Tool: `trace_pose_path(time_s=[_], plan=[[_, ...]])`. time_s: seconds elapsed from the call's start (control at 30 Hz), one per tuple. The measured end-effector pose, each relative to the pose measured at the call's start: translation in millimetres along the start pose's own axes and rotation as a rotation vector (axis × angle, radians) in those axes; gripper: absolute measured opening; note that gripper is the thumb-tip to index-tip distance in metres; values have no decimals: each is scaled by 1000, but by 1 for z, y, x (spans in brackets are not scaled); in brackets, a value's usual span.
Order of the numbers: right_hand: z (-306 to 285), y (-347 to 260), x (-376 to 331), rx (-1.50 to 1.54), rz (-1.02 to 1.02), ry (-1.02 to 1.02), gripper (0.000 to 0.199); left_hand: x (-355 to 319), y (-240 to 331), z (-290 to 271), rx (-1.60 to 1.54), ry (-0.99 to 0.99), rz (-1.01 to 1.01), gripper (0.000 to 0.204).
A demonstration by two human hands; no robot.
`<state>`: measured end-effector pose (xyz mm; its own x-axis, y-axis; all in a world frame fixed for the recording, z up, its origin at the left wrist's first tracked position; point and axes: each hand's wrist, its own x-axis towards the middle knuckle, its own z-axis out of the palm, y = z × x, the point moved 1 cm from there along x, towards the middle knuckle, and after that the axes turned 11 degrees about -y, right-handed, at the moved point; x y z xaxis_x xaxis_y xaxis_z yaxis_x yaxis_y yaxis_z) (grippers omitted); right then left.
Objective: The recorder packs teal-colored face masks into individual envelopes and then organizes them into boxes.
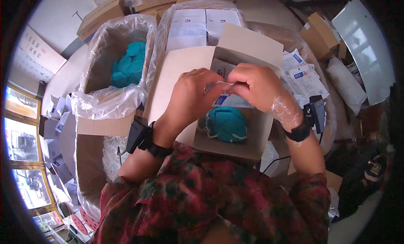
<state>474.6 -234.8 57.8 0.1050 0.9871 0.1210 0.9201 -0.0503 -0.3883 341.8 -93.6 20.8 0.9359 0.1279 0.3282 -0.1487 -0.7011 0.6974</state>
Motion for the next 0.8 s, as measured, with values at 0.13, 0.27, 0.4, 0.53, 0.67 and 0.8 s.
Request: trace_pose_path(time_s=[0.13, 0.27, 0.4, 0.53, 0.67, 0.8], plan=[[0, -4, -11, 244, 106, 30, 11, -1, 14, 5, -104, 9, -9, 11], [6, -7, -17, 147, -6, 99, 12, -7, 17, 15, -151, 45, -54, 9], [6, -29, -14, 48, 25, 183, 11, -10, 19, 15, -586, 136, -146, 9], [4, -46, -18, -330, -80, 276, 8, -12, 27, 9, -838, 104, -252, 10], [2, -56, -29, -409, -104, 265, 8, -14, 31, 13, -901, 56, -297, 10], [2, -57, -35, -455, -101, 292, 8, -14, 40, 19, -721, 60, -325, 12]])
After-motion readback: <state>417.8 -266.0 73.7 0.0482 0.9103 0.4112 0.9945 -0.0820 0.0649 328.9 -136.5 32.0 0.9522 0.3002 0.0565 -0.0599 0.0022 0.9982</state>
